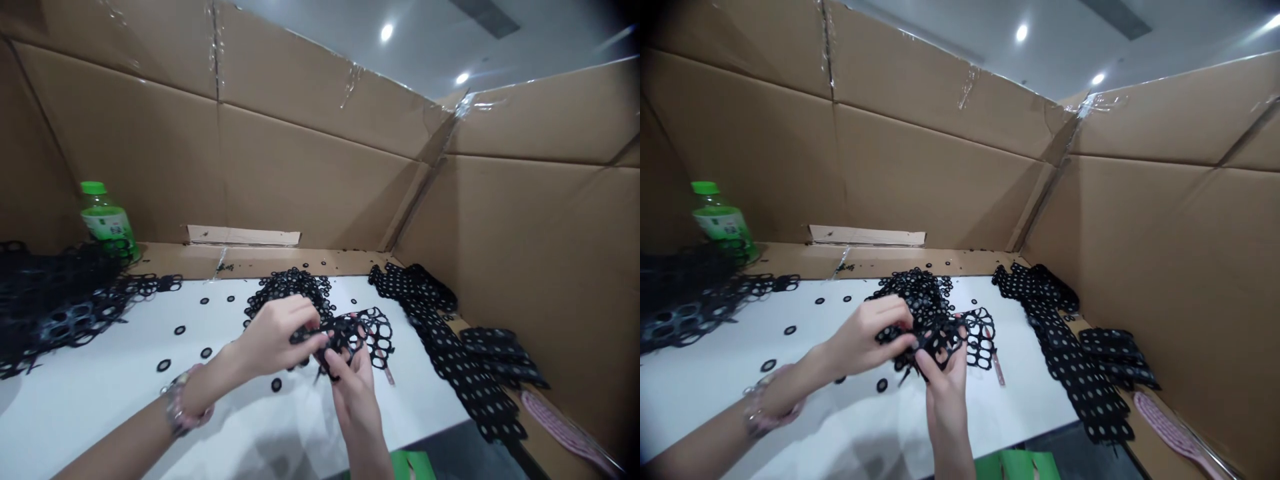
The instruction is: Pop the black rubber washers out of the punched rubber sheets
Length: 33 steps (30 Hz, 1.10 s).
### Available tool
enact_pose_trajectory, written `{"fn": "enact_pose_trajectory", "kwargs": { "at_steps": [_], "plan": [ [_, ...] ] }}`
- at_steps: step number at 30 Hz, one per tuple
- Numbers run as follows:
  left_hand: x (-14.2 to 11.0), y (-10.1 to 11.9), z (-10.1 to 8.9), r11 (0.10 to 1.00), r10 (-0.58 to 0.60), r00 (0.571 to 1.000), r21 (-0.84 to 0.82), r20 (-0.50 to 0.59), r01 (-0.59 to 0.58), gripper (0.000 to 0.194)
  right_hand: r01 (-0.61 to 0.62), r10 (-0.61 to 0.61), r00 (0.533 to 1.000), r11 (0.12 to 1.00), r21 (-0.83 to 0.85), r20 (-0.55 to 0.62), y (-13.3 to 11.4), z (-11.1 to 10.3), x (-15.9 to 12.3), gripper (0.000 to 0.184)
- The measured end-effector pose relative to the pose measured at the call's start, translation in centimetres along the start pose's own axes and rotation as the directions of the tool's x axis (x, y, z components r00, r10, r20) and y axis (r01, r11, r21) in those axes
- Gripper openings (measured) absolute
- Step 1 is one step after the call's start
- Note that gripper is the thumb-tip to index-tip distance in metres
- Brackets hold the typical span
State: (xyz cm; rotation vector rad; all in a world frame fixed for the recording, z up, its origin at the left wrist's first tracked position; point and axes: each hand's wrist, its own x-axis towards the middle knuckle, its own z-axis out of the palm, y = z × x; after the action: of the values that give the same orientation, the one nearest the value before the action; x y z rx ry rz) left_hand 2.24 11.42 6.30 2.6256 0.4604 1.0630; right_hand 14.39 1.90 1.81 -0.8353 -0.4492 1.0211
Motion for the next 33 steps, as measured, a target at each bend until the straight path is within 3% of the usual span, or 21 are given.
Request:
{"fn": "enact_pose_trajectory", "kwargs": {
  "at_steps": [3, 8, 12, 17, 21, 23, 25, 29, 33],
  "plan": [
    [-0.1, 1.2, 0.1, 0.997, -0.012, 0.997, -0.071, 0.077, 0.018, 0.020, 0.057, -0.057, 0.998, 0.998, -0.036, -0.002, -0.1, 0.2, -0.2, 0.092],
    [-0.1, 1.3, -0.1, 0.973, 0.001, 0.985, -0.228, 0.170, 0.038, 0.018, 0.089, -0.094, 0.995, 0.991, -0.101, -0.042, -0.5, 0.0, -0.6, 0.096],
    [-0.1, 2.0, -0.6, 0.958, 0.001, 0.981, -0.283, 0.193, 0.054, 0.022, 0.097, -0.116, 0.988, 0.979, -0.178, -0.102, -0.8, 0.0, -1.0, 0.100],
    [-0.2, 2.1, -0.3, 0.951, -0.097, 0.992, -0.287, 0.086, 0.118, 0.025, 0.163, -0.203, 0.971, 0.950, -0.267, -0.127, -1.5, 0.8, -2.0, 0.107],
    [-0.4, 2.1, -0.4, 0.976, 0.006, 0.986, -0.214, -0.168, -0.043, 0.013, 0.199, -0.229, 0.965, 0.957, -0.211, -0.131, -2.0, 1.3, -2.2, 0.107],
    [-0.5, 2.2, -0.5, 0.981, 0.086, 0.973, -0.153, -0.214, -0.121, 0.015, 0.186, -0.217, 0.964, 0.962, -0.200, -0.152, -2.1, 1.4, -2.0, 0.106],
    [-0.5, 2.3, -0.6, 0.975, 0.114, 0.983, -0.175, -0.143, -0.139, 0.015, 0.163, -0.194, 0.968, 0.968, -0.191, -0.158, -2.1, 1.4, -2.0, 0.104],
    [-0.5, 2.4, -0.7, 0.955, 0.058, 0.997, -0.293, 0.040, -0.044, 0.017, 0.137, -0.164, 0.976, 0.974, -0.179, -0.145, -2.0, 1.2, -2.1, 0.102],
    [-0.4, 2.7, -0.7, 0.951, 0.035, 0.990, -0.309, 0.135, 0.008, 0.019, 0.114, -0.145, 0.978, 0.973, -0.200, -0.148, -1.8, 0.7, -2.1, 0.102]
  ]
}}
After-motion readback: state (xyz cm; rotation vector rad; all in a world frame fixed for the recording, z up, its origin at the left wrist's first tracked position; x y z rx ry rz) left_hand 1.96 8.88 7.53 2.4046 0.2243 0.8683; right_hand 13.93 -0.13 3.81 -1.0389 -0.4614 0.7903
